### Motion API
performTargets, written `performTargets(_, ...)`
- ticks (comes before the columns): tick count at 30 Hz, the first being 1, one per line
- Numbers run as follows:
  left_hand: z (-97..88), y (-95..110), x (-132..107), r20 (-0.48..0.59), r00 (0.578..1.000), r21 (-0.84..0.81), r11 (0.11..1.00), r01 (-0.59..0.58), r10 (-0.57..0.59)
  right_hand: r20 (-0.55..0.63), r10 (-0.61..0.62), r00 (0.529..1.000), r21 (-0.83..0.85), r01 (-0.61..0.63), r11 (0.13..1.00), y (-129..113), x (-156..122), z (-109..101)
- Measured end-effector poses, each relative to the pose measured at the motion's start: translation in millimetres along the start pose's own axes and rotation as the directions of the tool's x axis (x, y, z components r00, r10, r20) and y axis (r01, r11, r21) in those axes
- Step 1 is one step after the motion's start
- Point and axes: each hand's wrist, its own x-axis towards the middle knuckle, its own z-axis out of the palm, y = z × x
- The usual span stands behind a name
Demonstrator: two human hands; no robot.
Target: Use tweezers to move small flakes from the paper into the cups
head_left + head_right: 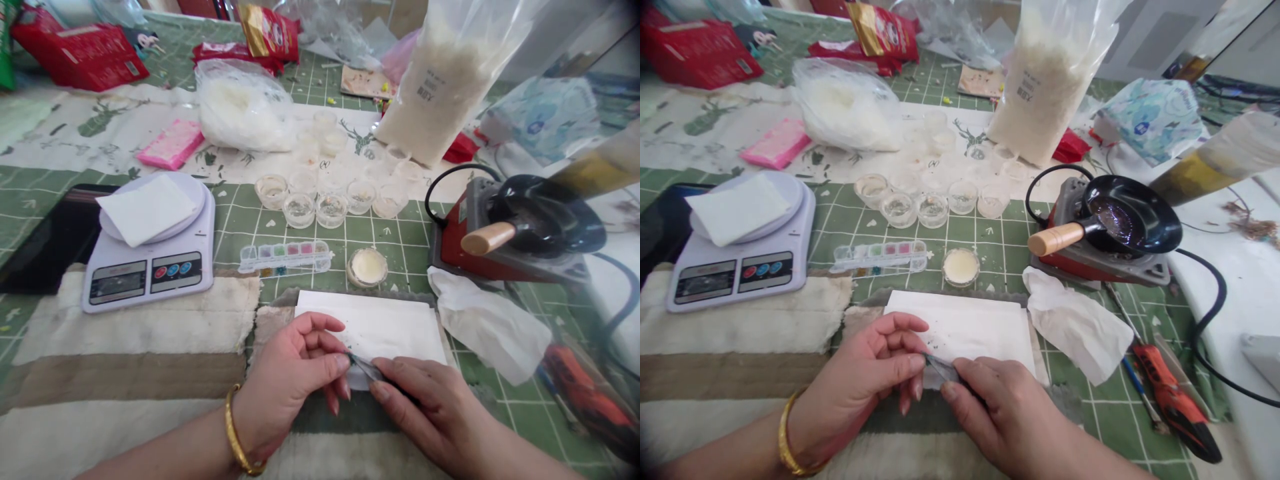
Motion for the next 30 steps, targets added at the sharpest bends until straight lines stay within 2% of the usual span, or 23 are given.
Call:
performTargets(10, -0.5, -0.2, 0.0, 0.003, 1.000, -0.026, 1.000, 0.003, -0.003, -0.050, -0.022, 0.998, -0.052, 0.020, 0.998, -0.7, -1.4, -2.5)
performTargets(14, -4.6, 6.7, -2.2, 0.017, 1.000, -0.010, 1.000, 0.006, -0.006, -0.202, -0.152, 0.968, -0.304, 0.086, 0.949, 4.4, -3.7, -1.8)
performTargets(17, -10.9, 13.6, -2.9, -0.033, 0.993, 0.103, 0.988, -0.114, 0.118, -0.255, -0.249, 0.934, -0.513, 0.087, 0.854, 7.6, -3.1, 1.0)
performTargets(19, -15.5, 15.6, -2.3, -0.078, 0.957, 0.248, 0.935, -0.254, 0.280, -0.278, -0.301, 0.912, -0.608, 0.075, 0.790, 8.2, -2.0, 2.6)
performTargets(21, -19.3, 14.5, -1.2, -0.089, 0.888, 0.407, 0.831, -0.380, 0.450, -0.282, -0.337, 0.898, -0.668, 0.068, 0.741, 7.6, -1.2, 3.2)
performTargets(23, -21.7, 11.8, 0.2, -0.070, 0.822, 0.529, 0.719, -0.451, 0.566, -0.268, -0.350, 0.898, -0.704, 0.066, 0.707, 6.2, -1.1, 2.6)
performTargets(25, -22.5, 9.9, 1.5, -0.044, 0.778, 0.596, 0.642, -0.483, 0.627, -0.253, -0.352, 0.901, -0.735, 0.058, 0.676, 4.4, -1.7, 1.3)
performTargets(27, -22.1, 10.7, 2.7, -0.027, 0.758, 0.600, 0.617, -0.509, 0.651, -0.235, -0.346, 0.908, -0.763, 0.049, 0.645, 3.0, -2.5, -0.2)
performTargets(28, -21.8, 12.3, 3.2, -0.029, 0.760, 0.573, 0.633, -0.520, 0.649, -0.226, -0.345, 0.911, -0.772, 0.048, 0.634, 2.6, -2.8, -1.0)
performTargets(30, -21.1, 17.1, 4.2, -0.048, 0.791, 0.473, 0.711, -0.520, 0.610, -0.230, -0.354, 0.907, -0.776, 0.049, 0.629, 2.4, -3.5, -2.2)
